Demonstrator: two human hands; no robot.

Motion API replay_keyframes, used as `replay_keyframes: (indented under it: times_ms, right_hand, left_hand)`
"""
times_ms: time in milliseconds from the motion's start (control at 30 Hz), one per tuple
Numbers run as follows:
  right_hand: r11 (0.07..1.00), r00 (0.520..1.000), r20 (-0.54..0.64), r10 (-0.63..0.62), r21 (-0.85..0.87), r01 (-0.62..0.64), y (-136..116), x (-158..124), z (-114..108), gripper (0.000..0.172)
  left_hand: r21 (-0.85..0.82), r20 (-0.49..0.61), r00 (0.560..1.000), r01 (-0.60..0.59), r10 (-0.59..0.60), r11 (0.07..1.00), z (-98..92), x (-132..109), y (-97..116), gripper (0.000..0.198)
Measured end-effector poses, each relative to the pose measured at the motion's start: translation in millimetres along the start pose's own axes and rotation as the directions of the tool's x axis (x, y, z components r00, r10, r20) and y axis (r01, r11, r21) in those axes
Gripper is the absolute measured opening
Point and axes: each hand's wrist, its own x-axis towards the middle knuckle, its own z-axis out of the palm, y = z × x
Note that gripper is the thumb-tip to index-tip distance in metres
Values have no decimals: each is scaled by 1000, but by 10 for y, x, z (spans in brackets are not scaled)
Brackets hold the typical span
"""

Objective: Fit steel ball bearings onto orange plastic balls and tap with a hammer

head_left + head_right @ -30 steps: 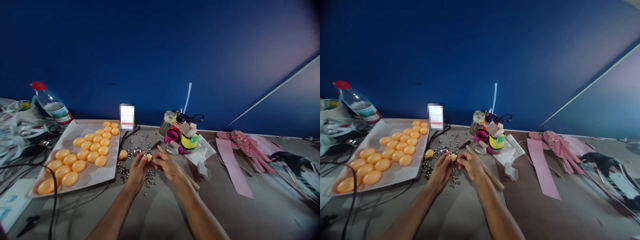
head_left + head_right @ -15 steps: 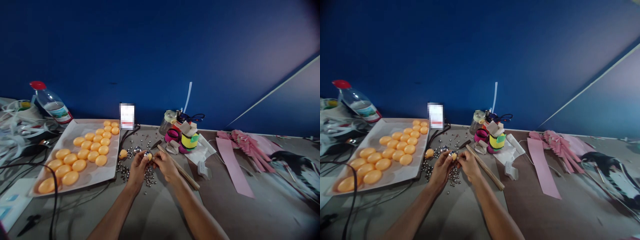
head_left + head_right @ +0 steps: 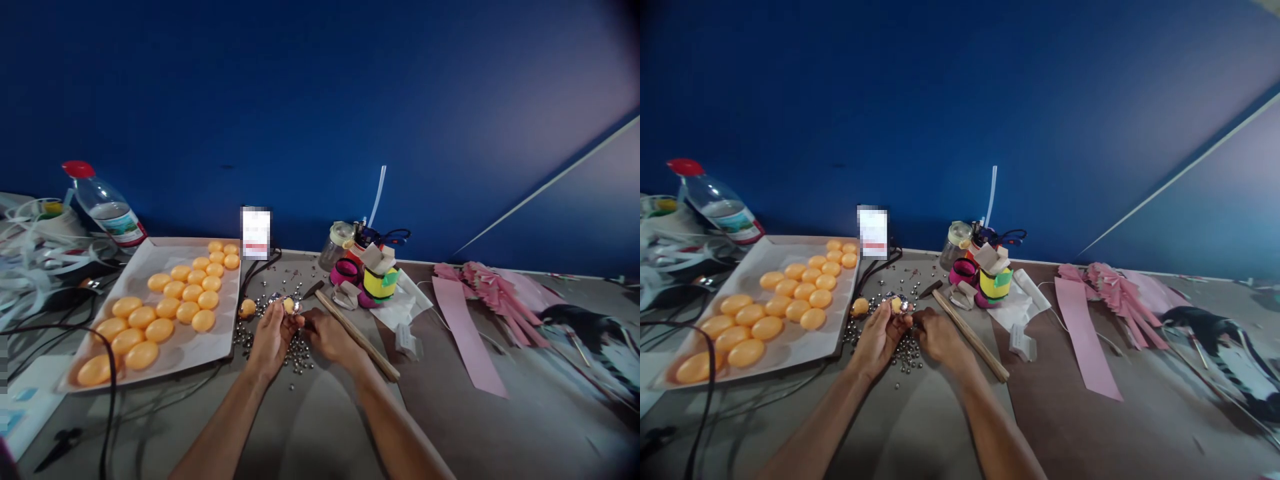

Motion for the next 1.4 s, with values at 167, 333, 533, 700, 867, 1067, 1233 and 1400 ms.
replay_keyframes:
  times_ms: [167,333,533,700,867,1067,1233,1400]
  right_hand:
    - [984,998,-55,43,-171,-52,-25,12,158,15]
    - [999,985,-170,-17,-37,11,-20,29,81,12]
    - [925,973,-211,97,379,-10,-78,24,-57,12]
    - [756,973,-92,211,647,-103,-36,58,15,6]
    - [676,983,-52,177,733,-83,-44,63,-4,15]
    - [592,987,18,162,798,-111,-103,30,-75,17]
    - [796,977,-205,59,601,77,-165,25,-105,2]
    - [864,955,-296,-11,478,158,-212,14,-46,8]
  left_hand:
    - [-2,23,1000,-12,12,1000,9,-14,-11,27]
    - [-9,-3,1000,-7,7,1000,12,-12,-4,29]
    - [-21,-5,1000,-12,12,1000,6,4,-14,27]
    - [-2,-3,1000,-16,16,1000,0,8,-19,30]
    - [24,-36,999,-11,12,1000,14,-8,-11,32]
    - [69,-73,997,-17,22,997,9,-6,-16,38]
    - [87,-81,996,-39,47,995,-8,7,-19,38]
    - [117,-85,996,-30,40,993,10,-13,-25,38]
